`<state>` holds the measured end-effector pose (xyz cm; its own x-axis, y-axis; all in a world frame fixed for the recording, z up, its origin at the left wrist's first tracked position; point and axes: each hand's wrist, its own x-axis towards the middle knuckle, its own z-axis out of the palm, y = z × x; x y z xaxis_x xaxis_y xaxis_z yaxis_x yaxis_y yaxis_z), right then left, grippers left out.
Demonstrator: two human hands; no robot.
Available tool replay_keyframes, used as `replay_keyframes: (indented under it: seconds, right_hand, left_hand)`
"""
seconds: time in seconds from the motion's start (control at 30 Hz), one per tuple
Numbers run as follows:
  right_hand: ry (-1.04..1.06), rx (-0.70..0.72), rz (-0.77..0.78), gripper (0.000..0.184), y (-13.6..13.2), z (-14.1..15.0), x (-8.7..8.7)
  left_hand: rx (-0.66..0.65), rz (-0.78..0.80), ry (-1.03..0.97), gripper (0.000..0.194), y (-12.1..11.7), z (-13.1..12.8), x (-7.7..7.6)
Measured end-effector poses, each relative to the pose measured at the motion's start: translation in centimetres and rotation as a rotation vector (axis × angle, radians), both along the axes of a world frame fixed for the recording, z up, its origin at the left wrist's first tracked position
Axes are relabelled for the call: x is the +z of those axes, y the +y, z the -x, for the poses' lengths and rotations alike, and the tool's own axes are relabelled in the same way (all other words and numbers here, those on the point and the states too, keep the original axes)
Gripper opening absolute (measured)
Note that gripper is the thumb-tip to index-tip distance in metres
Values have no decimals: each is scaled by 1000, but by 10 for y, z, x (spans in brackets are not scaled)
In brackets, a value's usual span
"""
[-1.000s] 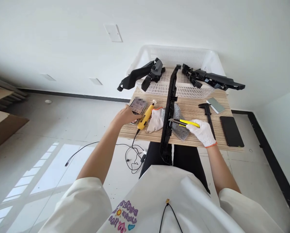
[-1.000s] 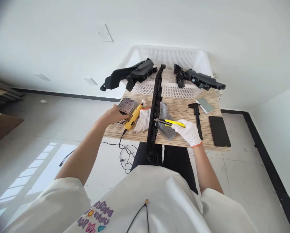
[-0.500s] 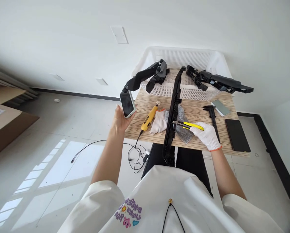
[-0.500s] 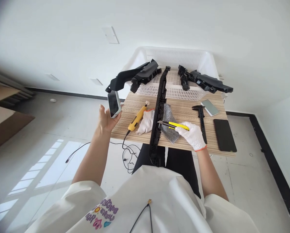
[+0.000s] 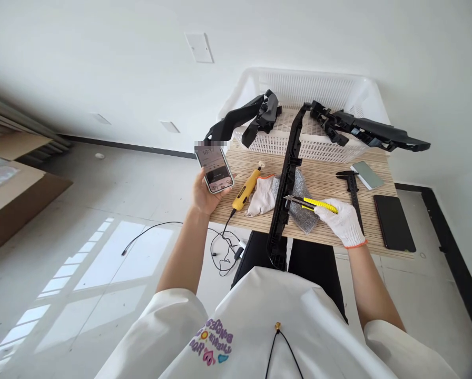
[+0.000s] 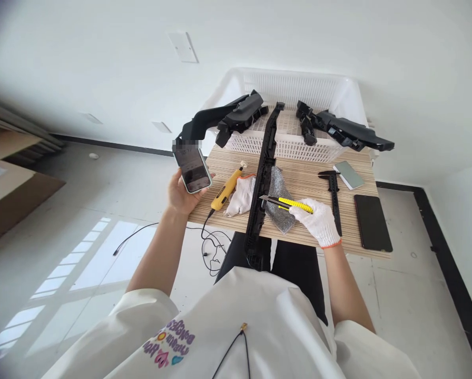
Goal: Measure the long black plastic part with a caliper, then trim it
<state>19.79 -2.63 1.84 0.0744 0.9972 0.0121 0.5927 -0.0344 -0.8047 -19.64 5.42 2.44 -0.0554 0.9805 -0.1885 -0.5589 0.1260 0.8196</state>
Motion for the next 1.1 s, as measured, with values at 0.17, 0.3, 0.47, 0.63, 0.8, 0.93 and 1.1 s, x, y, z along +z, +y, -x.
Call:
replay_keyframes:
  seconds: [0.17, 0.3, 0.47, 0.63, 0.8, 0.93, 1.1]
  right_hand:
    - [0, 2, -7, 35, 0, 1, 1]
    - [0, 3, -5, 35, 0, 1, 1]
    - [-13, -13, -4, 34, 0, 1, 2]
    - [-5, 5, -17, 30, -1, 1, 1]
    - [-16, 5, -12, 32, -1, 1, 2]
    - [-40, -1, -6, 35, 0, 0, 1]
    - [-39, 10, -7, 36, 1, -2, -1]
  left_hand:
    - [-5, -6, 31, 50, -6, -5, 3]
    - [-39, 1, 38, 52, -6, -6, 1]
    - [-73, 36, 59, 60, -7, -5, 1]
    - [-94, 74, 43, 62, -10, -5, 4]
    - [-110, 82, 34, 58, -9, -3, 6]
    - [-21, 145, 104, 49, -1, 9, 5]
    - [-77, 314, 282, 61, 8, 32, -2]
